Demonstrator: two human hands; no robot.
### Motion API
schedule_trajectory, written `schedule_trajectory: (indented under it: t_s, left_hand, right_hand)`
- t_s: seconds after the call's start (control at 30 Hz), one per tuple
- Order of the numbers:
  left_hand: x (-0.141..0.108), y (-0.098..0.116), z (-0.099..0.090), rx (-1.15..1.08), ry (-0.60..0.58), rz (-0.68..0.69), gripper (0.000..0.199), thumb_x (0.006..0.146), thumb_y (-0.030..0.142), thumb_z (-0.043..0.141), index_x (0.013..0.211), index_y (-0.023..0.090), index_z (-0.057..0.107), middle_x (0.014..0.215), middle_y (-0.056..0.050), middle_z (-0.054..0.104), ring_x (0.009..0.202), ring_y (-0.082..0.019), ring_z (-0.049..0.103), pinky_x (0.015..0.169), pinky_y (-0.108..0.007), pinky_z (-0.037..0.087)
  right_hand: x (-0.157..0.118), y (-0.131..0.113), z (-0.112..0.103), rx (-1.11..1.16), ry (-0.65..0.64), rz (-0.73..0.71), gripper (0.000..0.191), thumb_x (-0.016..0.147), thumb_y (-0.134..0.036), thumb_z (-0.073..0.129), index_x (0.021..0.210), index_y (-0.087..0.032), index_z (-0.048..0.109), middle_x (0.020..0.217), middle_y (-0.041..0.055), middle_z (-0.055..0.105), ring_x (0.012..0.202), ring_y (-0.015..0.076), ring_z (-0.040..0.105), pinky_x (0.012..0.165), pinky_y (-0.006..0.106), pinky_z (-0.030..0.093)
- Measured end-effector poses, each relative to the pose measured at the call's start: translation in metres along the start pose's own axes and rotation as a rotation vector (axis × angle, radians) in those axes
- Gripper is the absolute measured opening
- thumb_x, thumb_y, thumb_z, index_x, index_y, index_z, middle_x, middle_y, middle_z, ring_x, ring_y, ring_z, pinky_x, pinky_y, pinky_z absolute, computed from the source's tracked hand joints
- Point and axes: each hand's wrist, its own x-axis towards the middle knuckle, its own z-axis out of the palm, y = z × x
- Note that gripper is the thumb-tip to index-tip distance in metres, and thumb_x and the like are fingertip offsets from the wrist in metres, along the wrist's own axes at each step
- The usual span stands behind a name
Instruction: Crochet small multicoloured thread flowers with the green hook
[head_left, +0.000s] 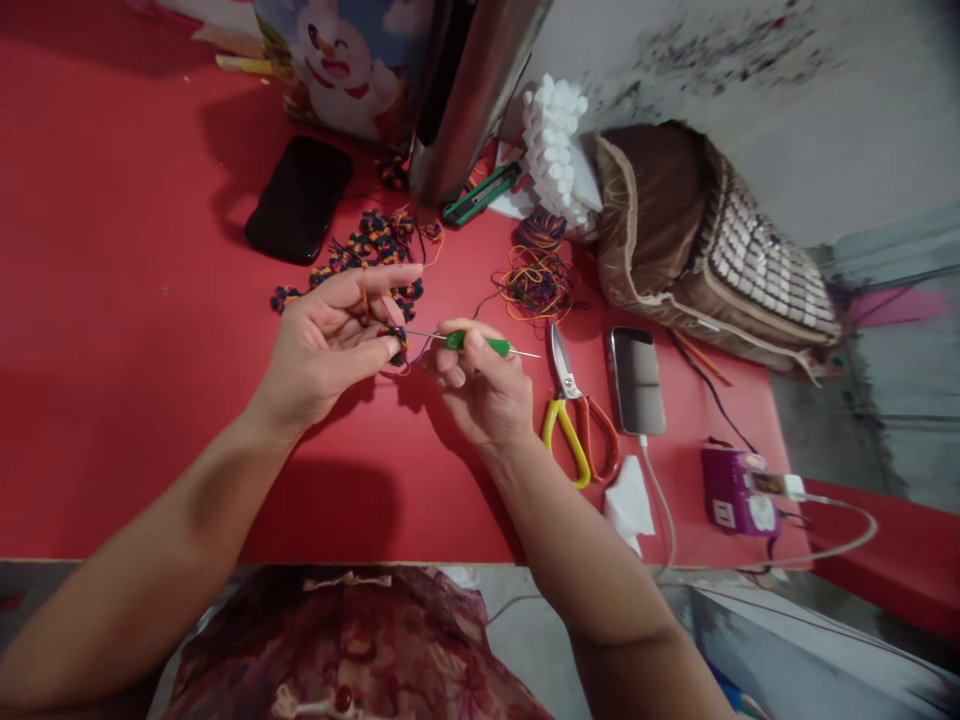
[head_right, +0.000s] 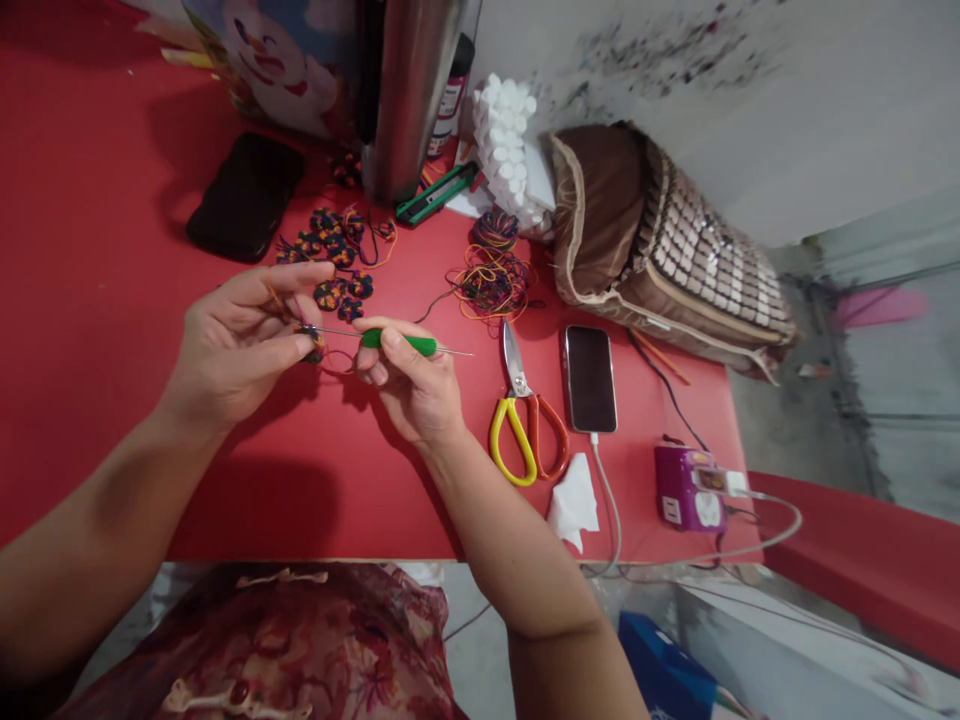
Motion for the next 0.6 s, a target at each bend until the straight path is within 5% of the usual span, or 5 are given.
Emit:
schedule_trajectory:
  t_s: [0.6]
  left_hand:
    - [-0.0031, 0.0025, 0.0036, -0.068, 0.04, -0.095, 0.043, 0.079, 0.012, 0.094, 0.119, 0.026, 0.091, 0.089, -0.002, 0.074, 0.077, -0.013, 0.069, 0.069, -0.024, 0.064]
  right_hand:
    - [0.0003, -0.0044, -0.0009, -0.029, 0.004, 0.008, 0.022, 0.077, -0.047, 0.095, 0.089, -0.028, 0.091, 0.064, -0.0031, 0.07, 0.053, 0.0071, 0.042, 0.058, 0.025, 0.045]
